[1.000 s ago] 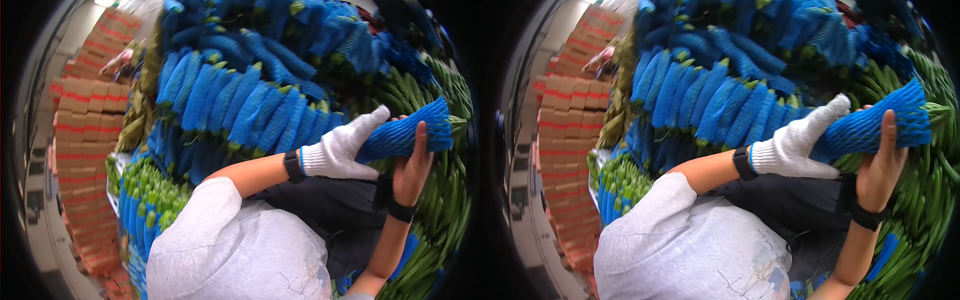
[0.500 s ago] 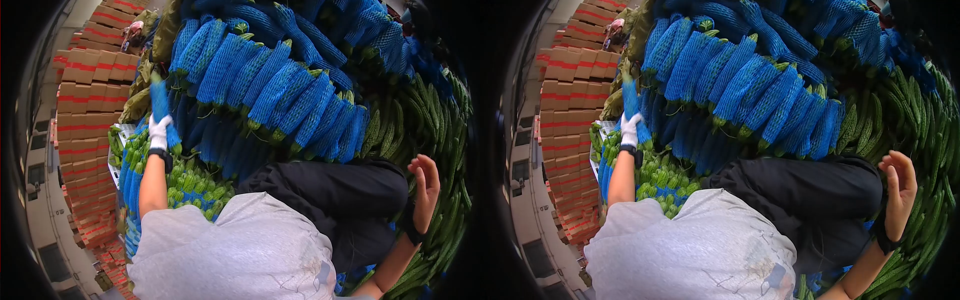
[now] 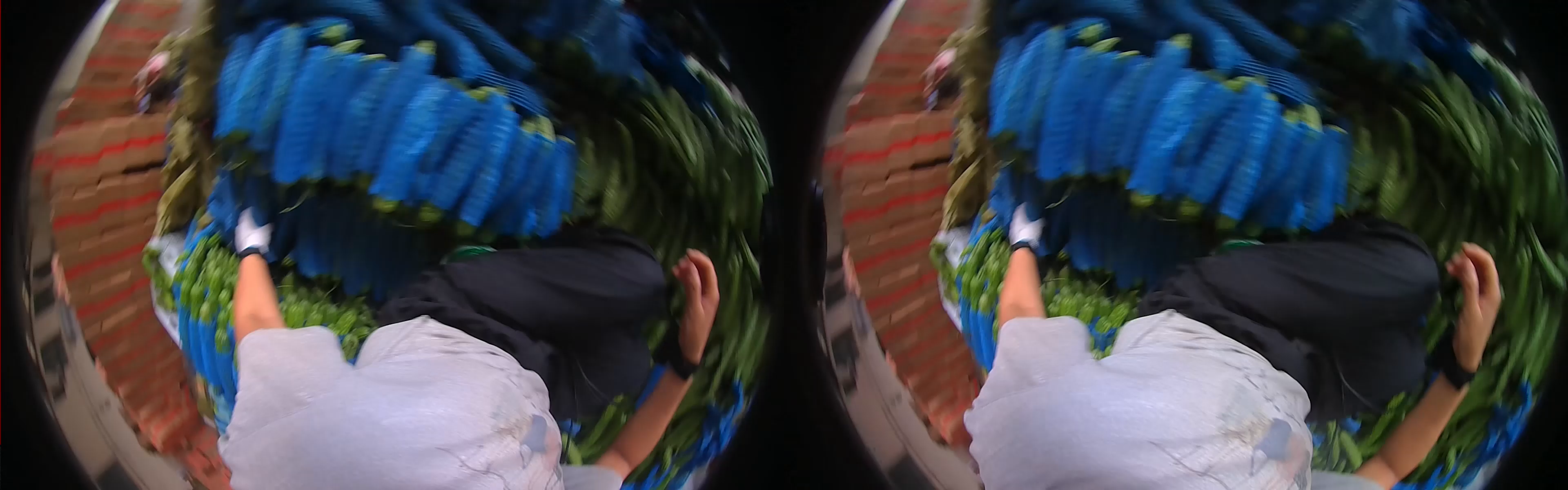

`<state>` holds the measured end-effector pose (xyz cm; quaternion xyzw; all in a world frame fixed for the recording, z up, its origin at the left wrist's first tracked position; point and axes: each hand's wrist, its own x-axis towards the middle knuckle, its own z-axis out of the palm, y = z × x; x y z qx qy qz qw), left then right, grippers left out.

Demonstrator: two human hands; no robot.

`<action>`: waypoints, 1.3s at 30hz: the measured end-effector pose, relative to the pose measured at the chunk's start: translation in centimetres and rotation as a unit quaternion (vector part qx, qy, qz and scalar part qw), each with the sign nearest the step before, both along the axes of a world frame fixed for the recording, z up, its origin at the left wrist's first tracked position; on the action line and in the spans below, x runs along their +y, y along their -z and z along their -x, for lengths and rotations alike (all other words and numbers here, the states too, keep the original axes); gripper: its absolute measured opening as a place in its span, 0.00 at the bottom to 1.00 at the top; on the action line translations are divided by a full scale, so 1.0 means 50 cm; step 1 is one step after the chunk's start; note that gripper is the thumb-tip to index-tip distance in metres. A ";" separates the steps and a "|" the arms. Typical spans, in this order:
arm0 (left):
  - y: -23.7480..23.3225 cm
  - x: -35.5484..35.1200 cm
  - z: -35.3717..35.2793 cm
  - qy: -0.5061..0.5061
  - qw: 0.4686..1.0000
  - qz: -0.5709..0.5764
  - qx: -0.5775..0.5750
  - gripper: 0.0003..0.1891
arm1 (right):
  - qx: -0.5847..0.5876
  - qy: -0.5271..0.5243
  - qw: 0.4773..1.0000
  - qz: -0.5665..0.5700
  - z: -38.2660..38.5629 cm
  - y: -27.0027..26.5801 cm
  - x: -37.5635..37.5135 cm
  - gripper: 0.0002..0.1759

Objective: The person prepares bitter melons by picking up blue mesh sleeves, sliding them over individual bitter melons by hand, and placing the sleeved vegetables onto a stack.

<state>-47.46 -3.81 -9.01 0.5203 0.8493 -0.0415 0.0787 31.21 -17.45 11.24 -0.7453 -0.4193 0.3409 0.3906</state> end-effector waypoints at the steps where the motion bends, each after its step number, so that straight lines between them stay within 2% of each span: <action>1: -0.035 0.023 -0.032 -0.055 0.994 0.074 0.064 0.30 | -0.011 0.008 1.000 0.011 0.000 -0.005 -0.005 0.13; 2: -0.054 0.033 -0.052 -0.085 0.980 0.133 0.125 0.29 | -0.012 -0.001 1.000 0.020 -0.016 -0.004 -0.015 0.12; 3: -0.076 0.034 -0.089 -0.073 0.985 0.101 0.118 0.26 | -0.012 0.006 1.000 0.028 -0.041 0.004 -0.032 0.12; 4: -0.052 0.033 -0.068 -0.067 0.980 0.147 0.114 0.26 | -0.015 0.022 0.999 0.028 -0.078 0.027 -0.054 0.12; 6: 0.039 -0.011 -0.017 0.064 0.967 0.189 0.156 0.24 | -0.013 0.086 0.996 0.024 -0.162 0.089 -0.114 0.12; 7: 0.087 -0.021 -0.001 0.142 0.942 0.277 0.129 0.22 | -0.024 0.113 0.993 0.038 -0.207 0.122 -0.150 0.11; 9: 0.026 -0.028 -0.195 0.221 0.852 0.472 0.051 0.21 | -0.025 0.157 0.984 0.078 -0.289 0.207 -0.231 0.10; 11: -0.022 -0.033 -0.373 0.235 0.781 0.565 -0.128 0.18 | -0.071 0.171 0.968 0.171 -0.351 0.308 -0.306 0.10; 13: -0.129 -0.008 -0.586 0.228 0.750 0.522 -0.337 0.14 | -0.074 0.134 0.963 0.223 -0.382 0.400 -0.359 0.10; 14: -0.177 0.013 -0.688 0.330 0.759 0.416 -0.378 0.12 | -0.069 0.114 0.958 0.256 -0.387 0.433 -0.373 0.12; 15: -0.221 0.035 -0.789 0.424 0.748 0.301 -0.413 0.10 | -0.122 0.064 0.952 0.275 -0.396 0.474 -0.392 0.12; 17: -0.309 0.076 -0.987 0.518 0.696 0.129 -0.480 0.09 | -0.163 0.031 0.932 0.321 -0.402 0.537 -0.418 0.11; 19: -0.376 0.053 -1.160 0.467 0.613 0.029 -0.636 0.09 | -0.187 0.054 0.906 0.377 -0.404 0.598 -0.450 0.11; 22: -0.417 0.018 -1.389 0.581 0.288 0.024 -0.761 0.09 | -0.186 0.136 0.847 0.480 -0.402 0.651 -0.496 0.14; 23: -0.426 -0.006 -1.441 0.609 0.225 0.054 -0.758 0.09 | -0.173 0.176 0.833 0.496 -0.404 0.671 -0.511 0.14; 24: -0.437 -0.028 -1.480 0.635 0.184 0.080 -0.746 0.09 | -0.165 0.213 0.824 0.498 -0.409 0.688 -0.527 0.14; 26: -0.452 -0.052 -1.535 0.665 0.144 0.122 -0.722 0.10 | -0.160 0.256 0.823 0.482 -0.433 0.745 -0.581 0.13; 28: -0.468 -0.049 -1.543 0.680 0.136 0.138 -0.707 0.12 | -0.158 0.291 0.827 0.454 -0.445 0.778 -0.622 0.13; 29: -0.476 -0.042 -1.536 0.686 0.135 0.135 -0.702 0.12 | -0.112 0.321 0.810 0.478 -0.460 0.805 -0.641 0.17; 31: -0.504 -0.027 -1.521 0.685 0.139 0.131 -0.703 0.14 | -0.148 0.382 0.820 0.399 -0.455 0.878 -0.681 0.21; 32: -0.517 -0.019 -1.517 0.681 0.150 0.128 -0.705 0.15 | 0.008 0.447 0.813 0.373 -0.452 0.856 -0.654 0.26; 34: -0.548 -0.008 -1.499 0.669 0.153 0.114 -0.719 0.16 | 0.066 0.488 0.799 0.345 -0.440 0.856 -0.626 0.29; 35: -0.550 0.000 -1.481 0.641 0.137 0.112 -0.747 0.17 | 0.099 0.509 0.788 0.332 -0.440 0.844 -0.607 0.30; 36: -0.538 0.009 -1.452 0.592 0.099 0.117 -0.791 0.18 | 0.107 0.489 0.810 0.306 -0.448 0.871 -0.617 0.30; 37: -0.483 0.011 -1.418 0.510 0.017 0.146 -0.848 0.16 | 0.032 0.472 0.830 0.294 -0.442 0.853 -0.597 0.20; 38: -0.429 0.014 -1.384 0.428 -0.073 0.169 -0.885 0.14 | -0.051 0.423 0.876 0.225 -0.447 0.852 -0.586 0.14; 39: -0.402 0.056 -1.387 0.421 -0.120 0.271 -0.857 0.12 | -0.137 0.367 0.907 0.152 -0.454 0.851 -0.571 0.10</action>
